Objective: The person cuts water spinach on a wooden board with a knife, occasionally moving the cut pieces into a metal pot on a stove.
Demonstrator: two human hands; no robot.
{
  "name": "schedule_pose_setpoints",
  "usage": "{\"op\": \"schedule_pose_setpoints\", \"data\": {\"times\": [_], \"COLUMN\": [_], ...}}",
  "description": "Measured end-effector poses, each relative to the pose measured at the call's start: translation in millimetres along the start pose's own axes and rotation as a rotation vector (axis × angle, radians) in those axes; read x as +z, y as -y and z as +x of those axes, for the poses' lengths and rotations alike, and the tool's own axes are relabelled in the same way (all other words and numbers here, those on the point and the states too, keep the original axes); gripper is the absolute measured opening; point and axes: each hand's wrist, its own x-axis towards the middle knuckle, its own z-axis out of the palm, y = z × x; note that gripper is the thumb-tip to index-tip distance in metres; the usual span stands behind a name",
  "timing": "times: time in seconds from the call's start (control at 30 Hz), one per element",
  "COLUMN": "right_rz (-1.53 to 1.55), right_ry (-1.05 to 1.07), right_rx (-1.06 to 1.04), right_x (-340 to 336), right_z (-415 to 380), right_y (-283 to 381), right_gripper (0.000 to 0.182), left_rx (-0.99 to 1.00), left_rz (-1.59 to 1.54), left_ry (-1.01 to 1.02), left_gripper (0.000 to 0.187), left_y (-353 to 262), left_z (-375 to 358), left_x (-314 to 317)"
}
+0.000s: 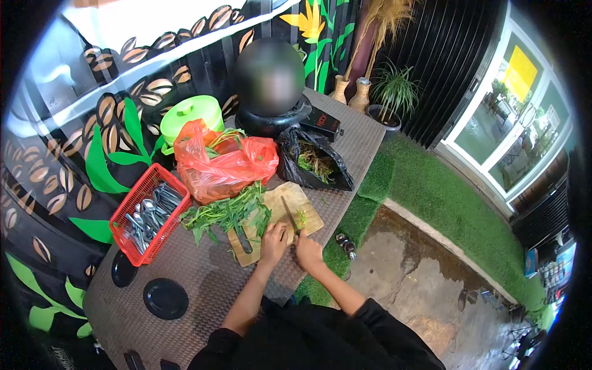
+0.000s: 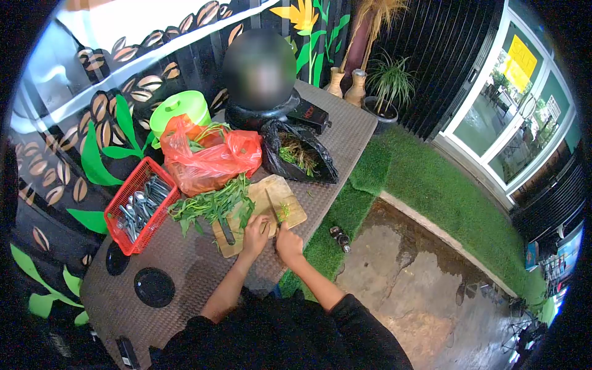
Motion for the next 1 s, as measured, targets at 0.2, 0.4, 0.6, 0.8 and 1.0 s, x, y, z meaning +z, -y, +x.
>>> {"op": "schedule_pose_setpoints", "data": {"times": [0.2,0.4,0.6,0.8,1.0], "right_rz": [0.005,0.036,0.041,0.051,0.050], "right_ry": [0.028,0.096,0.092,0.068,0.000], "right_rx": [-0.008,-0.017,0.015,-0.001,-0.009], "right_x": [-16,-24,-21,-21,-5], "right_z": [7,9,-9,6,-3], "right_y": [-11,-12,-1,4,8], "right_gripper": [0.032,0.033,0.031,0.025,0.021], "left_rx": [0.040,0.022,0.051,0.064,0.041], "left_rz": [-0.063,0.009,0.130,0.166,0.196], "left_ry": [0.049,0.056,-0.002,-0.016,-0.010], "left_gripper": [0.017,0.015,0.011,0.008,0.007], "left_y": [-8,-4,-8,-6,-8], "left_z": [7,13,5,6,6], "left_x": [-2,0,8,9,9]}}
